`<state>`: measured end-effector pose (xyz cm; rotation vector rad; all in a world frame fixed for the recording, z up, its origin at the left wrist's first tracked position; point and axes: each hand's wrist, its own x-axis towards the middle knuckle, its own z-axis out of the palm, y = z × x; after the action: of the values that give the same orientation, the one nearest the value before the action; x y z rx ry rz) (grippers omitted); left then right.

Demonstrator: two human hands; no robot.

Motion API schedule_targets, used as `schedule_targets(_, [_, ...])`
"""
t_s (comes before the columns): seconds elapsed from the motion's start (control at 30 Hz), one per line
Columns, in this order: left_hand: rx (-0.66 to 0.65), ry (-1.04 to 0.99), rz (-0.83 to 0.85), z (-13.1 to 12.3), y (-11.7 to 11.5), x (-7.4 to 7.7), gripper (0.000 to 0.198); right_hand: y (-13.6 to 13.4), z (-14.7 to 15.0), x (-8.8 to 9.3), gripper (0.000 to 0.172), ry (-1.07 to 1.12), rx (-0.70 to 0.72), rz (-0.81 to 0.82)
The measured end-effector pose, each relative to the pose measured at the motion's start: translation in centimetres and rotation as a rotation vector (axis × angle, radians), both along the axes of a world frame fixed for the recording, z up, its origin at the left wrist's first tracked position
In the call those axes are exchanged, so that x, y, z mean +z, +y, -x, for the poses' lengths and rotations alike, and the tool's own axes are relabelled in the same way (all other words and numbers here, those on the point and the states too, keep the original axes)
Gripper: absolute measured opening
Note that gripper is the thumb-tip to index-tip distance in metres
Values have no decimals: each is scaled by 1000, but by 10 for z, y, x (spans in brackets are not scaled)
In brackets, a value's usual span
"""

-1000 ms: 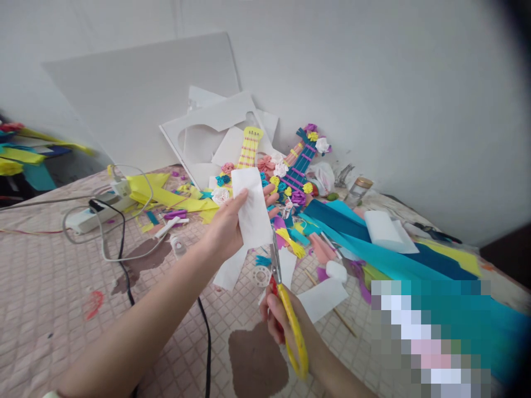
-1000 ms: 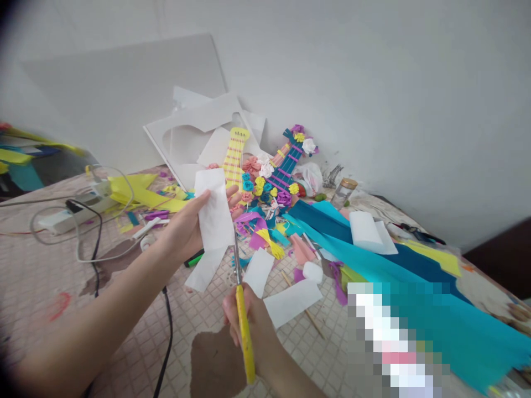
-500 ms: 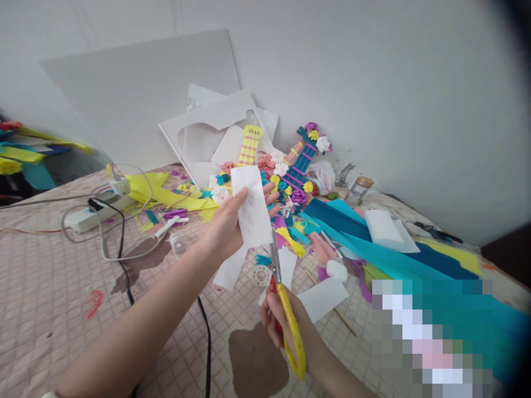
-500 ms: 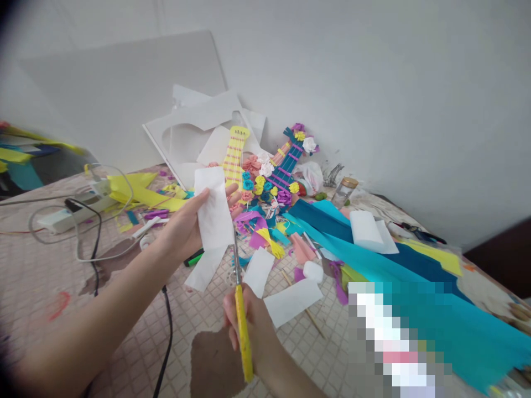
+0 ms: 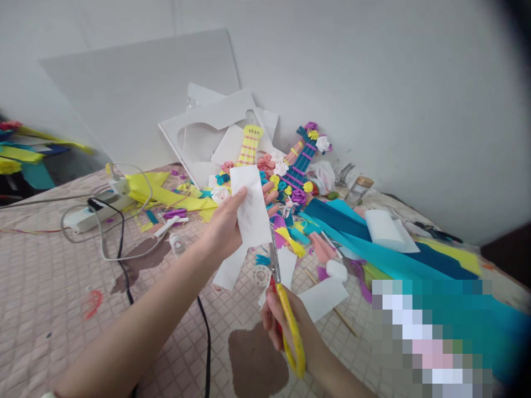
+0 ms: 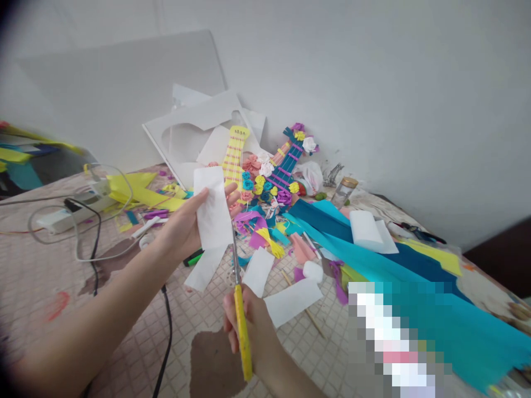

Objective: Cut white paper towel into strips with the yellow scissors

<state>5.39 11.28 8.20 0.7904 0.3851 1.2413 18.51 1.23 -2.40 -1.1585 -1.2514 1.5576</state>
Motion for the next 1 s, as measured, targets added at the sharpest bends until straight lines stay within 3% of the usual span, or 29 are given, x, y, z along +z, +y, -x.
schedule_targets(1.0, [20,-8,48,1,4,0,43,4,-1,-2,50,2,-38,41])
